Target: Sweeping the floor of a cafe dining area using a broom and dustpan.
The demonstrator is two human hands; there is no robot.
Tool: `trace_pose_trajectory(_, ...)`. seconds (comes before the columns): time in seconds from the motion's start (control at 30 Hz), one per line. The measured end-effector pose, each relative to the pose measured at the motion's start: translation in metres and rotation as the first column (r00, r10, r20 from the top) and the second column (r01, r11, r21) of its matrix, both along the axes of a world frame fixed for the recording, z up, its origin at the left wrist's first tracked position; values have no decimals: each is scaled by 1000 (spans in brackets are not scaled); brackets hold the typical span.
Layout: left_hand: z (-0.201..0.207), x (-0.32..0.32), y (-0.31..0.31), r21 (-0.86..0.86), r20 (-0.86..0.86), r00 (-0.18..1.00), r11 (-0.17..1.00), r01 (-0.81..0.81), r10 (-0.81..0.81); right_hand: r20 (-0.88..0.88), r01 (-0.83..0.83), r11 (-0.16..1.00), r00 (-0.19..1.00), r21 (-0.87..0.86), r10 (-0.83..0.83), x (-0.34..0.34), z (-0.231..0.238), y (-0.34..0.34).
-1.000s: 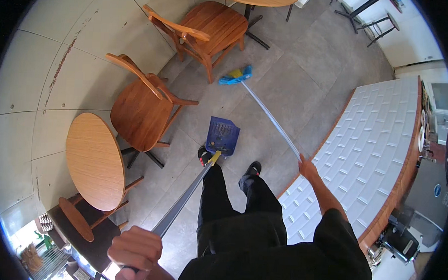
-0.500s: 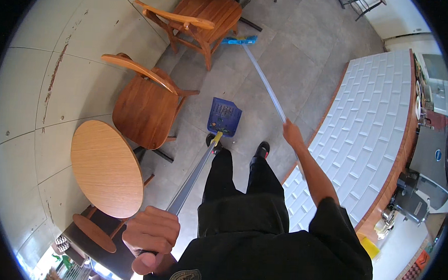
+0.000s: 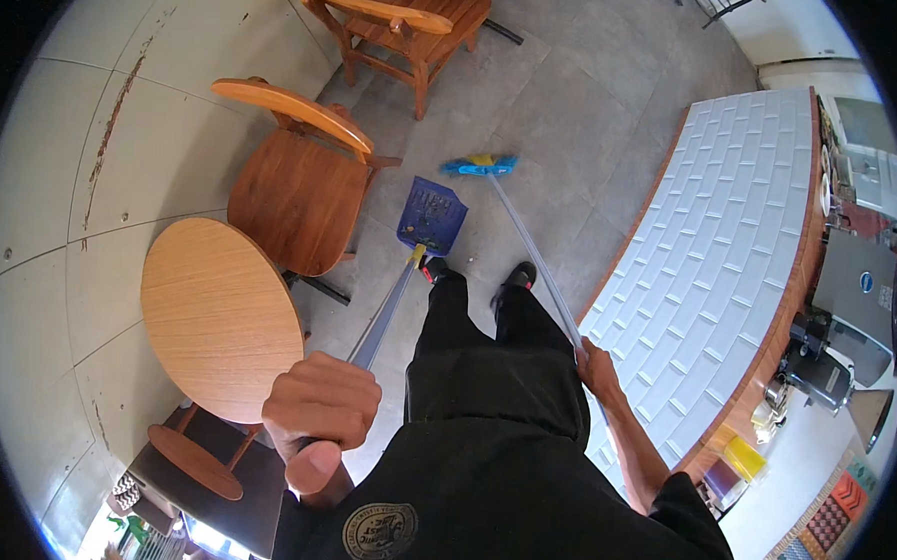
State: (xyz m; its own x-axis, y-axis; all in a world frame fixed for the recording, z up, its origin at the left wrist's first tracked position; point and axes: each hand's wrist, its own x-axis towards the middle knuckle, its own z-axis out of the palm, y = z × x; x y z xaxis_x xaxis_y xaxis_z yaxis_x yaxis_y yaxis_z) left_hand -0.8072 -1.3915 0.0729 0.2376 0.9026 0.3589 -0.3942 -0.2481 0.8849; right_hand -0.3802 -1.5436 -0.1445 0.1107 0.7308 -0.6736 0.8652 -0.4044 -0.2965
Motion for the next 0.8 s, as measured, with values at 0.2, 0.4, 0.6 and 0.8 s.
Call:
trace_pose_trajectory(0.2,9,-4,-20,11,-54,998,999,42,-41,97,-29,993,995,114,17,-29,-12,33)
trace_pose_trajectory(0.4,20,14,-55,9,-53,999,1000,5,-5,128,-102,964,989,245,72,-47,-114,108)
trace_pose_trajectory(0.6,33,20,-106,53,-77,997,999,-9,13,75,-93,989,994,117,85,-40,-131,13)
trace_pose_trajectory(0.8,38,27,-156,114,-119,990,991,-63,77,4,-28,987,1000,161,27,4,-70,-116)
